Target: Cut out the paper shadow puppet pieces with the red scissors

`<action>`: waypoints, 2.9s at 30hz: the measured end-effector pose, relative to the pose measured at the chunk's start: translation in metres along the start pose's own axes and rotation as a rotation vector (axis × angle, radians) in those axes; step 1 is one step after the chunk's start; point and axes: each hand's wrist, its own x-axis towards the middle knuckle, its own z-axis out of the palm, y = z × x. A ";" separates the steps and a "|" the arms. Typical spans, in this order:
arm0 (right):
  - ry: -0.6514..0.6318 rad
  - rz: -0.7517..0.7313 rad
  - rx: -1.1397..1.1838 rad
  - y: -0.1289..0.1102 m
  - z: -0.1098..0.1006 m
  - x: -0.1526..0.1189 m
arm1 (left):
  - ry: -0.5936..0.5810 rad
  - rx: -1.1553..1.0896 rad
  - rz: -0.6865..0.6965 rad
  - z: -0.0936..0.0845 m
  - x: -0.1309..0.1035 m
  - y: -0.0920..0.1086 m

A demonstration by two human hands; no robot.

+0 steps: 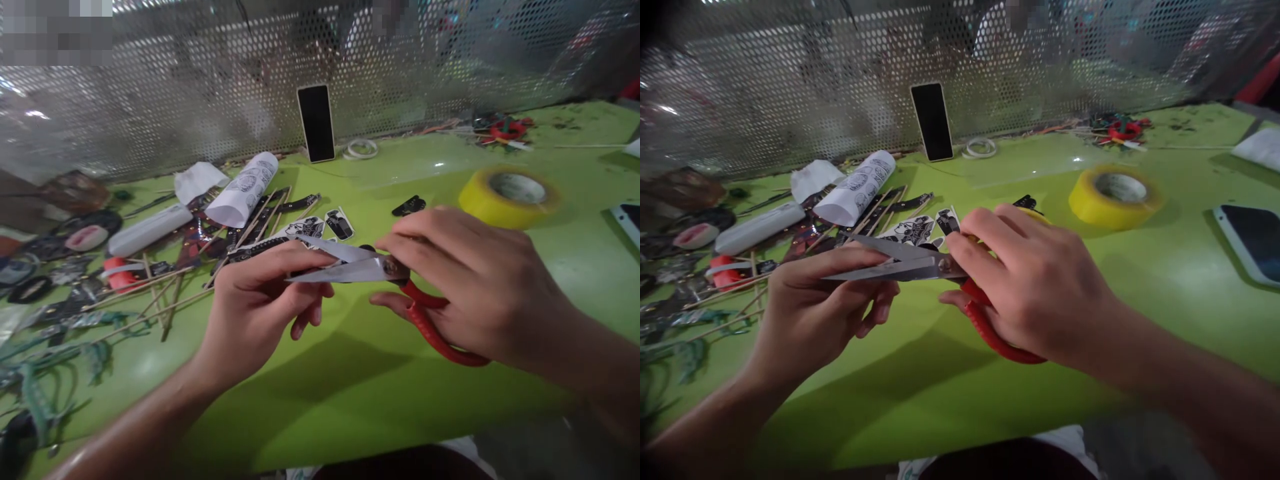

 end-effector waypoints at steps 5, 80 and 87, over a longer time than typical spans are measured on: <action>-0.011 0.018 -0.003 -0.004 0.000 0.000 | -0.005 0.019 -0.023 0.000 -0.001 0.002; 0.137 0.104 0.098 -0.001 0.001 0.000 | 0.068 0.180 -0.010 0.004 -0.001 0.013; 0.063 0.290 0.509 0.014 0.001 0.003 | 0.051 0.202 -0.018 0.002 0.002 0.011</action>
